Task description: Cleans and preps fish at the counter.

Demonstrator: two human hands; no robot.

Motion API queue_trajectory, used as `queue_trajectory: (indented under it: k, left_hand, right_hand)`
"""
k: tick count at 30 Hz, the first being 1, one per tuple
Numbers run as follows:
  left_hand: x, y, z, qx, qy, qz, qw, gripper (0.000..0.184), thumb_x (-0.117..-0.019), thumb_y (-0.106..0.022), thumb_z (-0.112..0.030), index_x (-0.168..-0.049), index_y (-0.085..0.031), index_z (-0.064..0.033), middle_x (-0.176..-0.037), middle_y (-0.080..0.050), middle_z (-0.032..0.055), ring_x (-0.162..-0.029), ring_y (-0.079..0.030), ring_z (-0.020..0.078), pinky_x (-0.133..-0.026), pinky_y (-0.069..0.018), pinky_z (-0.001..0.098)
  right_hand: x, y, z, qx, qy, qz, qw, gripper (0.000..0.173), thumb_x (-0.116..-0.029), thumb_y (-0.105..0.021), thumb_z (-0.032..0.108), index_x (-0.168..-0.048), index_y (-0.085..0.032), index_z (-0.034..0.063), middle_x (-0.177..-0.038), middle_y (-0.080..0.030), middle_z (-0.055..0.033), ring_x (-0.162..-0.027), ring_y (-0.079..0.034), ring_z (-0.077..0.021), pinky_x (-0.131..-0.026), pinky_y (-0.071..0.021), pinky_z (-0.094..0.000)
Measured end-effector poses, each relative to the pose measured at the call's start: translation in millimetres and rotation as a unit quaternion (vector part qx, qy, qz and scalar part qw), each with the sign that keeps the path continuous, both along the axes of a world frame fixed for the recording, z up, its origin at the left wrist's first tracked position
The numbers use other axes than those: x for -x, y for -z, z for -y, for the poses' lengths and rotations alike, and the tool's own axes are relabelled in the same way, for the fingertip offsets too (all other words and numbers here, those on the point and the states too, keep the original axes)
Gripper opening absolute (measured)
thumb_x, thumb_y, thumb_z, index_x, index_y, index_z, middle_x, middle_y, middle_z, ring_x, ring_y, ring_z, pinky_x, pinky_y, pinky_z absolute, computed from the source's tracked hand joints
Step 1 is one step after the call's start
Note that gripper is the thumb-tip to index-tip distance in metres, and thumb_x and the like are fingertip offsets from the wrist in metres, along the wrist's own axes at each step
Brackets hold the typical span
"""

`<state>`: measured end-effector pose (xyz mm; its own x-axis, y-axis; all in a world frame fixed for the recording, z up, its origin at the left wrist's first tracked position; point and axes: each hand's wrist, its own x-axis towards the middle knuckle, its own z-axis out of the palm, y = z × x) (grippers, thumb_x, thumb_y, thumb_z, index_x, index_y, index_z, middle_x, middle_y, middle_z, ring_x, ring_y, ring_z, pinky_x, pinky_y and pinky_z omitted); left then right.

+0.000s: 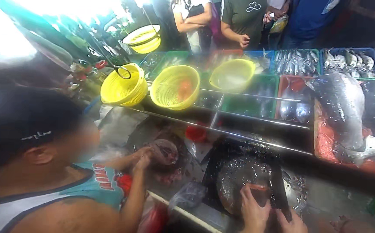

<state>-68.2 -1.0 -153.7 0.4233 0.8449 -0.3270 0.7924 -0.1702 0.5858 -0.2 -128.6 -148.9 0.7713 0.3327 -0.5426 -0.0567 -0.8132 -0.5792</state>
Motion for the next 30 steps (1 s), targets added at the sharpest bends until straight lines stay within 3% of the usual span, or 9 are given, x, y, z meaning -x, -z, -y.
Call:
queue_trajectory:
  k: [3,6,9,16,21,30]
  left_hand:
    - [2,2,-3,0.003,0.000,0.007,1.000,0.101,-0.0722,-0.086,-0.055,-0.154,-0.043,-0.0133,-0.148,-0.052,0.0160,-0.110,-0.070,0.0282,-0.084,-0.0621,0.0465]
    - [5,2,-6,0.021,0.003,0.015,1.000,0.096,-0.0735,-0.084,-0.055,-0.152,-0.045,-0.0157,-0.150,-0.050,0.0146,-0.111,-0.069,0.0271,-0.083,-0.0625,0.0460]
    - [8,2,-9,0.034,0.005,0.032,0.999,0.093,-0.0751,-0.084,-0.053,-0.152,-0.046,-0.0164,-0.152,-0.049,0.0149,-0.113,-0.068,0.0278,-0.084,-0.0627,0.0463]
    - [11,4,-16,0.066,0.000,0.052,0.996,0.092,-0.0743,-0.085,-0.052,-0.151,-0.047,-0.0200,-0.155,-0.046,0.0116,-0.115,-0.068,0.0260,-0.079,-0.0635,0.0452]
    - [9,10,-16,0.073,-0.011,0.123,0.990,0.091,-0.0725,-0.090,-0.042,-0.149,-0.050,-0.0126,-0.155,-0.045,0.0180,-0.125,-0.062,0.0292,-0.094,-0.0599,0.0437]
    - [9,21,-12,0.045,-0.010,0.155,0.987,0.091,-0.0694,-0.092,-0.040,-0.146,-0.052,-0.0108,-0.155,-0.045,0.0196,-0.134,-0.056,0.0285,-0.103,-0.0562,0.0410]
  right_hand:
    - [12,1,-7,-0.057,0.019,0.071,0.996,0.051,-0.0985,-0.064,0.034,-0.129,-0.063,-0.0072,-0.110,-0.071,-0.0300,-0.106,-0.070,-0.0437,-0.095,-0.0517,-0.0646]
    - [21,24,-15,-0.073,0.039,0.063,0.995,0.043,-0.0982,-0.066,0.030,-0.123,-0.067,-0.0056,-0.105,-0.072,-0.0277,-0.102,-0.071,-0.0417,-0.093,-0.0536,-0.0637]
    - [17,30,-16,-0.054,0.025,0.066,0.996,0.045,-0.0985,-0.066,0.033,-0.124,-0.067,-0.0041,-0.107,-0.071,-0.0281,-0.100,-0.070,-0.0422,-0.092,-0.0532,-0.0656]
    - [20,36,-19,-0.048,0.016,0.080,0.995,0.046,-0.1000,-0.063,0.033,-0.126,-0.065,-0.0047,-0.095,-0.071,-0.0265,-0.080,-0.070,-0.0363,-0.078,-0.0556,-0.0623]
    - [21,32,-24,-0.041,0.015,0.100,0.994,0.044,-0.1007,-0.063,0.027,-0.127,-0.064,-0.0080,-0.107,-0.071,-0.0294,-0.098,-0.071,-0.0370,-0.094,-0.0543,-0.0577]
    - [19,37,-24,-0.026,0.019,0.110,0.993,0.040,-0.1017,-0.062,0.030,-0.122,-0.067,-0.0044,-0.094,-0.071,-0.0231,-0.080,-0.071,-0.0300,-0.079,-0.0573,-0.0551]
